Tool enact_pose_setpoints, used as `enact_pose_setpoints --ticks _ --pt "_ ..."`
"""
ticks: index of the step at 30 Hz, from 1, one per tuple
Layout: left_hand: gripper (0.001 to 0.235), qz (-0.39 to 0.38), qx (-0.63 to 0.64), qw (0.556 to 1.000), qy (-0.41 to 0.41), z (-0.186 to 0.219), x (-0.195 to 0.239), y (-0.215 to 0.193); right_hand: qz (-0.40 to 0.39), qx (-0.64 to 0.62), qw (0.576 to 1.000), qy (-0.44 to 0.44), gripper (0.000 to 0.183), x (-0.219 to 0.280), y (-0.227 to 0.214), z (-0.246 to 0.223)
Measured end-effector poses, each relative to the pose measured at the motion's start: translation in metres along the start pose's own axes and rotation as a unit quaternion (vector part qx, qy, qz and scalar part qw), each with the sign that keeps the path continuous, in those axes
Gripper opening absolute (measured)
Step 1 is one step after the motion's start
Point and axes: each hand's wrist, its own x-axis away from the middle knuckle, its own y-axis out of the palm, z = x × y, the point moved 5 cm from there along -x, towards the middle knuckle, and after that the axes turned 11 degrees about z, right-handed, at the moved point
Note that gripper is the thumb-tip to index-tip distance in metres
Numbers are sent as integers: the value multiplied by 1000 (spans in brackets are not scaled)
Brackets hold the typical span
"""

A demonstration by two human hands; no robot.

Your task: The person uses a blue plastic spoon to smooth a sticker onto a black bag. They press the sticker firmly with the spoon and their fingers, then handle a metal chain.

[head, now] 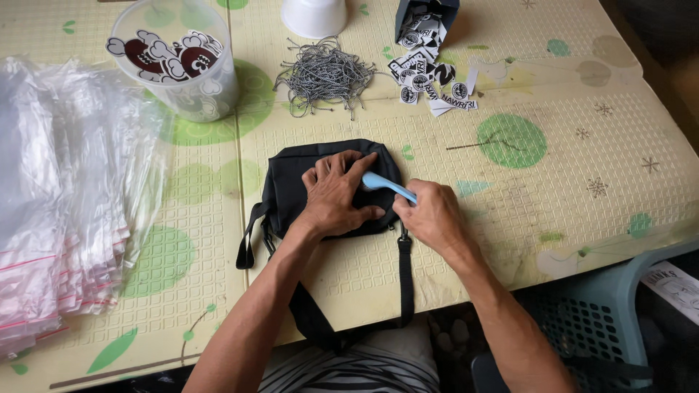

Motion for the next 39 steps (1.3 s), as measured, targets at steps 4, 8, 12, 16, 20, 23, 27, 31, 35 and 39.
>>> enact_pose_setpoints --ticks 4,8,12,16,20,23,27,31,35,39 --pt "103 -19 20 999 -28 2 -1 -3 40 -50 995 -76 29 7 3 5" --pt "92 -19 7 999 -29 3 0 -4 45 -105 988 -102 21 14 -10 -2" --pt "86 -22 -16 999 -28 3 -1 -2 17 -204 969 -138 36 29 -53 -14" --pt "86 -34 -3 998 -43 8 0 -7 57 -113 975 -180 31 39 -86 -12" --pt "87 -32 -4 999 -44 8 -1 -7 -221 -250 938 -97 31 62 -89 -30" --pt "87 -16 -2 999 -35 -4 1 4 -219 -268 933 -96 33 62 -89 -43" --pt "64 174 48 984 6 0 37 -23 -60 -237 967 -75 26 38 -67 -40" --pt "35 385 -11 923 3 -47 74 -61 -44 -262 961 -74 25 34 -19 -68" --pt "37 361 47 914 -177 -90 86 -86 -54 -183 976 -100 36 18 34 -106" --pt "43 297 131 913 -248 -105 83 -83 -36 -132 978 -156 54 9 49 -144"
